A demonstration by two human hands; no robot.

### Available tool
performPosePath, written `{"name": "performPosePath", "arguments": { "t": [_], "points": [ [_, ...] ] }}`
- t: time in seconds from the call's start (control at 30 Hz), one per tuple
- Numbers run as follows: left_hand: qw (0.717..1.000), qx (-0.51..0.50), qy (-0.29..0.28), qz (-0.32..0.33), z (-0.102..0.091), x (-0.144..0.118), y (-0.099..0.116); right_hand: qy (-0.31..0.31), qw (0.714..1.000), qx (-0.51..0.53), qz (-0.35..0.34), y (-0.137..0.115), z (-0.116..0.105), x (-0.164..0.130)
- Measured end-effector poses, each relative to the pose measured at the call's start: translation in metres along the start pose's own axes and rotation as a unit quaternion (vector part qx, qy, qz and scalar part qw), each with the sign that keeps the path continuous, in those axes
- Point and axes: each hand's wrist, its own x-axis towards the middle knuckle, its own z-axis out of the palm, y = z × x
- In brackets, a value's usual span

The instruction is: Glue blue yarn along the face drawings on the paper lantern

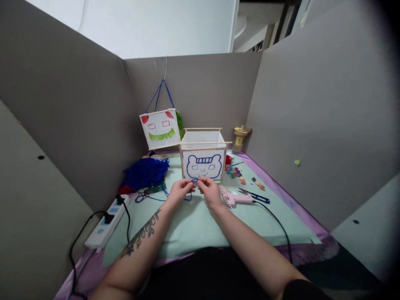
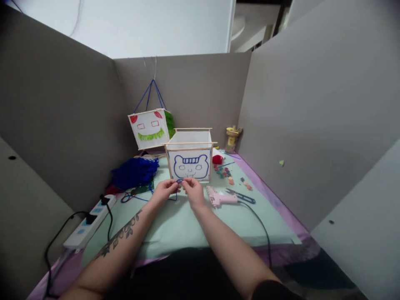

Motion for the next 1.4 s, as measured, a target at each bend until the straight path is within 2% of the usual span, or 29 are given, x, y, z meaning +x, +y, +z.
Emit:
{"name": "performPosePath", "arguments": {
  "t": [0.27, 0.5, 0.6, 0.87, 1.2, 1.4],
  "points": [
    [0.999, 0.014, 0.043, 0.028, -0.002, 0.003, -0.004, -0.022, 1.000, -0.009, 0.013, 0.002, 0.003, 0.000],
    [0.991, 0.094, 0.072, 0.064, -0.002, 0.002, 0.001, -0.062, 0.997, -0.021, 0.050, -0.003, 0.005, -0.004],
    [0.989, 0.113, 0.069, 0.062, -0.003, 0.000, 0.004, -0.073, 0.995, -0.018, 0.060, -0.006, 0.006, -0.005],
    [0.987, 0.146, 0.034, 0.057, -0.004, 0.001, 0.001, -0.042, 0.996, 0.007, 0.075, -0.007, 0.004, -0.003],
    [0.984, 0.154, 0.067, 0.060, -0.003, -0.001, 0.004, -0.056, 0.994, 0.015, 0.093, -0.010, 0.006, -0.006],
    [0.987, 0.148, 0.045, 0.051, -0.003, -0.001, 0.006, -0.049, 0.995, 0.016, 0.083, -0.010, 0.005, -0.005]
  ]
}}
